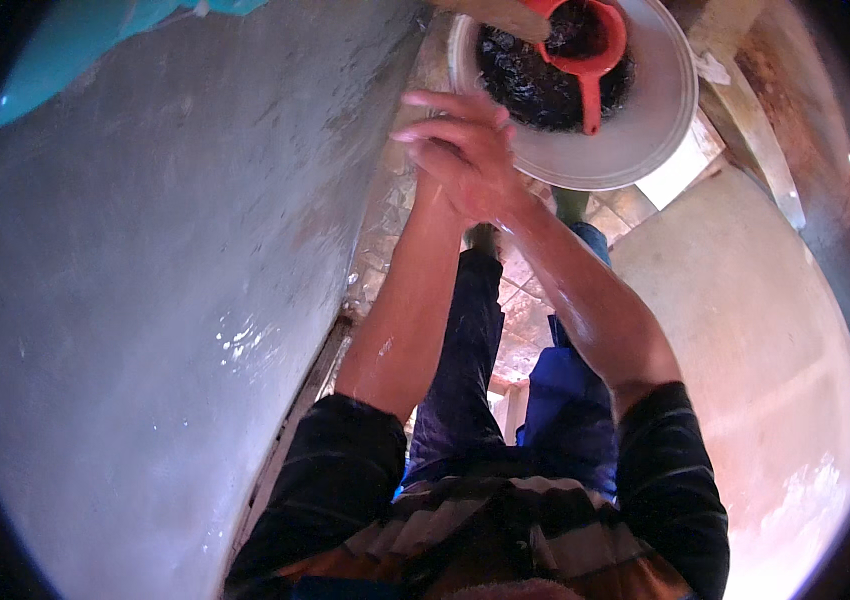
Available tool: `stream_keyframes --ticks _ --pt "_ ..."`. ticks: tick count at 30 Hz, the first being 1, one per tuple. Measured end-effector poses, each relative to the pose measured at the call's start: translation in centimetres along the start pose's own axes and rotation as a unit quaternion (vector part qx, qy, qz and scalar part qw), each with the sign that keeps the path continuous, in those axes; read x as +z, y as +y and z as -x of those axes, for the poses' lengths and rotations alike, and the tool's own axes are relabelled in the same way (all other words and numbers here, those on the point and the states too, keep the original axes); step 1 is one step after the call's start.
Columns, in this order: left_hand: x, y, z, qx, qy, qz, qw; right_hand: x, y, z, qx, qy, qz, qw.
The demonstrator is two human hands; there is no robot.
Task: The person washes their gloved hands in a bucket of water, removes the gloves, and then uses a cup to pour water over their bare hands and arms to rinse them.
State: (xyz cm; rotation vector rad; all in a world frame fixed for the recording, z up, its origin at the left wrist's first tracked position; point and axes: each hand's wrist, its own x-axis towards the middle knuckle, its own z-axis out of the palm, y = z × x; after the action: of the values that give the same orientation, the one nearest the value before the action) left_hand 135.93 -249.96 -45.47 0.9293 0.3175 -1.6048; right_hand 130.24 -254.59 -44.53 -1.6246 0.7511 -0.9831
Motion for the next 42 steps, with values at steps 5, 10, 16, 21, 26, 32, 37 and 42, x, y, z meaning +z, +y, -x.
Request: stream_keyframes --ticks 5,10,16,21,26,32,37,42 --pt "5.3 -6.4 11.4 -0.069 0.151 -0.019 0.986 2.4 2.8 -6.0 0.434 0.133 -0.468 0.758" --pt "4.2 -7.8 15.8 -0.134 0.103 0.106 0.98 2.0 2.0 -5.5 0.472 0.217 -0.412 0.749" --pt "2.0 -2.9 4.6 0.155 0.222 -0.179 0.946 -0.9 8.8 2.2 0.374 0.19 -0.086 0.904" --pt "-1.8 -2.1 3.0 0.089 0.22 -0.185 0.954 -5.6 23.3 3.9 0.677 0.178 0.063 0.711" --pt "-0.5 -0.3 4.4 0.123 0.219 -0.295 0.922 -6.9 15.2 1.4 0.56 -0.025 -0.571 0.6" --pt "10.8 1.3 10.6 0.123 -0.168 0.09 0.974 -1.1 -9.3 0.5 0.126 -0.027 0.184 0.975" --pt "19.1 9.1 20.6 0.344 -0.264 0.089 0.897 0.9 -29.9 -11.5 -0.139 -0.025 -0.214 0.967" --pt "24.7 15.5 35.9 0.478 -0.092 -0.143 0.862 3.9 -44.1 -12.2 -0.139 -0.014 -0.359 0.923"
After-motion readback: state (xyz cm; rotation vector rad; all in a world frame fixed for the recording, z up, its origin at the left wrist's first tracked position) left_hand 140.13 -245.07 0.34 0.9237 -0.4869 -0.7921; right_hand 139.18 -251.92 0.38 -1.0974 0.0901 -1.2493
